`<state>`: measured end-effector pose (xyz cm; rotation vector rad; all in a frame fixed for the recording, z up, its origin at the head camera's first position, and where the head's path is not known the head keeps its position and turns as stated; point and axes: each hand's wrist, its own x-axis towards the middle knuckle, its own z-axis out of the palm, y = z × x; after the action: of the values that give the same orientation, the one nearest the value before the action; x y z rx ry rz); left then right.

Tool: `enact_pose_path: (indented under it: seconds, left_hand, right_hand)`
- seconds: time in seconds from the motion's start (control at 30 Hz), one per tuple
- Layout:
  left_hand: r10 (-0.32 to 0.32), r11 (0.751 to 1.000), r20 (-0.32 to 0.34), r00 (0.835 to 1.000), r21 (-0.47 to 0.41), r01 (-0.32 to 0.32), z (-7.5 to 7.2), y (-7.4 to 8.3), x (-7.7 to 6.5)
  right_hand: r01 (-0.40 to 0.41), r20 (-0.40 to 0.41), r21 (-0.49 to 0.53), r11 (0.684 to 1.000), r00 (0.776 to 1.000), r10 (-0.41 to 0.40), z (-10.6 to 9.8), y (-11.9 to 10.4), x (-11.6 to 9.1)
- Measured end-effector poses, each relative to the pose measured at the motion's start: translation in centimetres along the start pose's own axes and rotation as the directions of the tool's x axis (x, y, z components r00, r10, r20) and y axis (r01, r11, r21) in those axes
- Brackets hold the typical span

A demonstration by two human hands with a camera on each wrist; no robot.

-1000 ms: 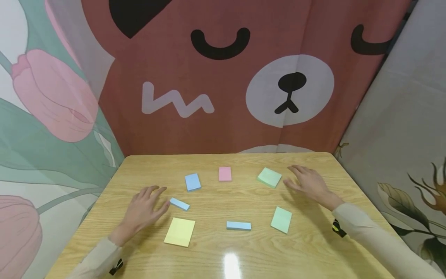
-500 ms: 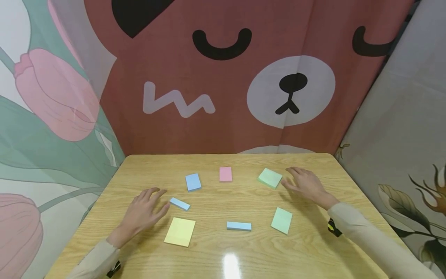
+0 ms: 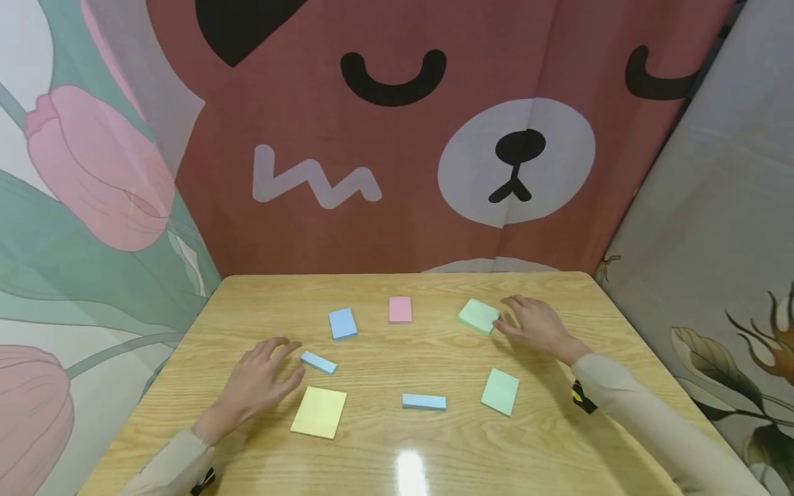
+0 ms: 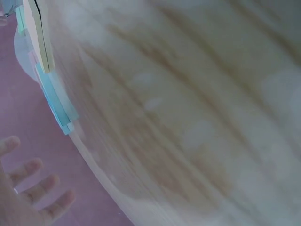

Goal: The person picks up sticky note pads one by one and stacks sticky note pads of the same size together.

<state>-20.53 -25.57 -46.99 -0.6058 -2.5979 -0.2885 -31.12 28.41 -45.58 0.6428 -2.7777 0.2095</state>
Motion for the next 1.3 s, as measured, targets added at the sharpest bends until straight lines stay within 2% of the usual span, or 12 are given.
enact_pose_path:
  seconds: [0.37, 0.77, 0.9, 1.03, 1.17, 1.3]
  left_hand:
    - [0.022, 1.000, -0.010, 1.000, 0.004, -0.022, -0.2, -0.1, -0.3]
    - [0.103, 0.994, 0.001, 0.995, -0.025, -0.103, -0.1, 0.1, -0.7]
    - [0.131, 0.991, 0.027, 0.991, -0.040, -0.130, -0.1, 0.2, -0.8]
    - [0.132, 0.990, 0.072, 0.989, -0.051, -0.128, 0.0, 0.4, -0.9]
    - [0.136, 0.990, 0.111, 0.984, -0.059, -0.130, 0.0, 0.7, -1.2]
    - [0.183, 0.981, 0.135, 0.974, -0.096, -0.171, 0.0, 1.0, -1.4]
  right_hand:
    - [0.011, 0.005, -0.023, 1.000, 1.000, -0.011, 0.6, -0.1, 0.9]
    - [-0.005, 0.041, -0.009, 1.000, 0.999, 0.005, 1.2, -0.1, 1.3]
    - [0.008, 0.038, -0.026, 1.000, 0.999, -0.007, 1.5, 0.0, 1.6]
    - [0.015, 0.049, -0.053, 0.998, 0.999, -0.013, 1.6, 0.0, 2.0]
    - [-0.021, 0.087, -0.043, 0.999, 0.996, 0.025, 1.7, -0.2, 2.4]
    - [-0.047, 0.109, -0.027, 0.999, 0.993, 0.049, 1.7, -0.4, 2.6]
